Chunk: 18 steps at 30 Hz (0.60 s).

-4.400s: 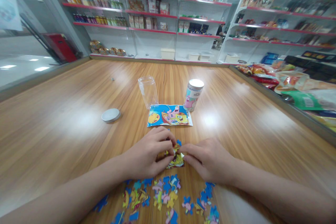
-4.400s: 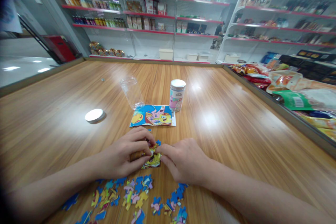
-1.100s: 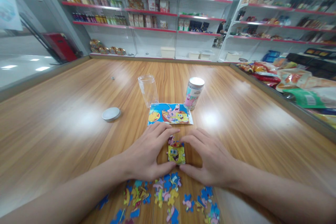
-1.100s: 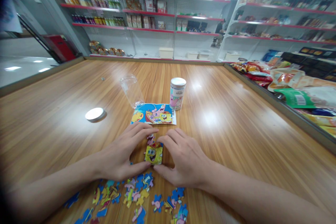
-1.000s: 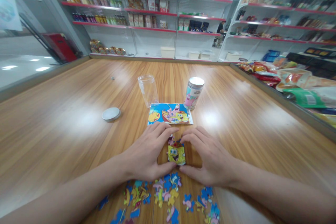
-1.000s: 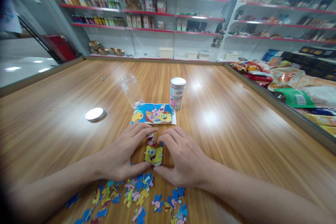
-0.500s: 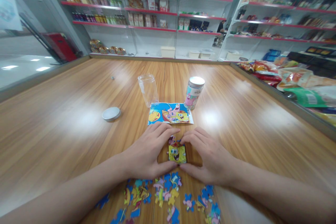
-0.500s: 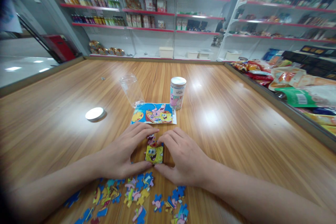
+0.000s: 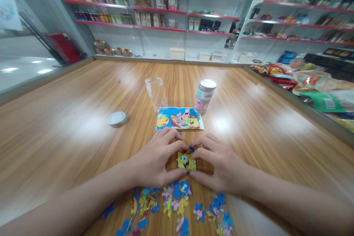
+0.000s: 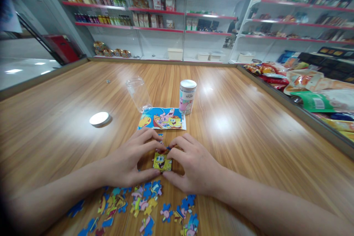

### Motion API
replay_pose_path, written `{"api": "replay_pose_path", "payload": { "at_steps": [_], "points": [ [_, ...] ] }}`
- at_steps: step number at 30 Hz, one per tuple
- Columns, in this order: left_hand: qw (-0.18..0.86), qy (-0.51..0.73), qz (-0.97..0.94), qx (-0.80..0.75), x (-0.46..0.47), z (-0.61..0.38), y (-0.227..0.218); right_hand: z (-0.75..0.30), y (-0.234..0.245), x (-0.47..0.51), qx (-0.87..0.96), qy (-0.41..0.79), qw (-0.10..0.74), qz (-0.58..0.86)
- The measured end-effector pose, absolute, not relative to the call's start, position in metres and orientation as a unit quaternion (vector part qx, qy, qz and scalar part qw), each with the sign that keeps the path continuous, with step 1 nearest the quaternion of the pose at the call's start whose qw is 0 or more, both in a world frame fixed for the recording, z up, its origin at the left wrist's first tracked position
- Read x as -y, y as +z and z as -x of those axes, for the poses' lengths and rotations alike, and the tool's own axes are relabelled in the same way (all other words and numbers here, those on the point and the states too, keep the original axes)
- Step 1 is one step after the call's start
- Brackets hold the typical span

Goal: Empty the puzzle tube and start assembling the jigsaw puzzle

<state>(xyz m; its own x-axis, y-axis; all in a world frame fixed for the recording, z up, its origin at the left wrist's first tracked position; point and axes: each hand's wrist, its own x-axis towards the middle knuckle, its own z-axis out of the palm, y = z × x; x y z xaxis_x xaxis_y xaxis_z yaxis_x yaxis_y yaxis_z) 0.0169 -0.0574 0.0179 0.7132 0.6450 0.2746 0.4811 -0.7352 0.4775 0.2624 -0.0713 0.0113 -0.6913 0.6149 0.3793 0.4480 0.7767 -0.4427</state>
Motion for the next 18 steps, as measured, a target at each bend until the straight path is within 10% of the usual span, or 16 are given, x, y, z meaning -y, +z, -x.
{"api": "replay_pose_path", "payload": {
  "at_steps": [18],
  "points": [
    [0.186,0.211,-0.909,-0.309,0.0563,-0.0150,0.0165,-0.2603,0.0139,0.0727,0.896,0.180,0.251,0.319]
  ]
}}
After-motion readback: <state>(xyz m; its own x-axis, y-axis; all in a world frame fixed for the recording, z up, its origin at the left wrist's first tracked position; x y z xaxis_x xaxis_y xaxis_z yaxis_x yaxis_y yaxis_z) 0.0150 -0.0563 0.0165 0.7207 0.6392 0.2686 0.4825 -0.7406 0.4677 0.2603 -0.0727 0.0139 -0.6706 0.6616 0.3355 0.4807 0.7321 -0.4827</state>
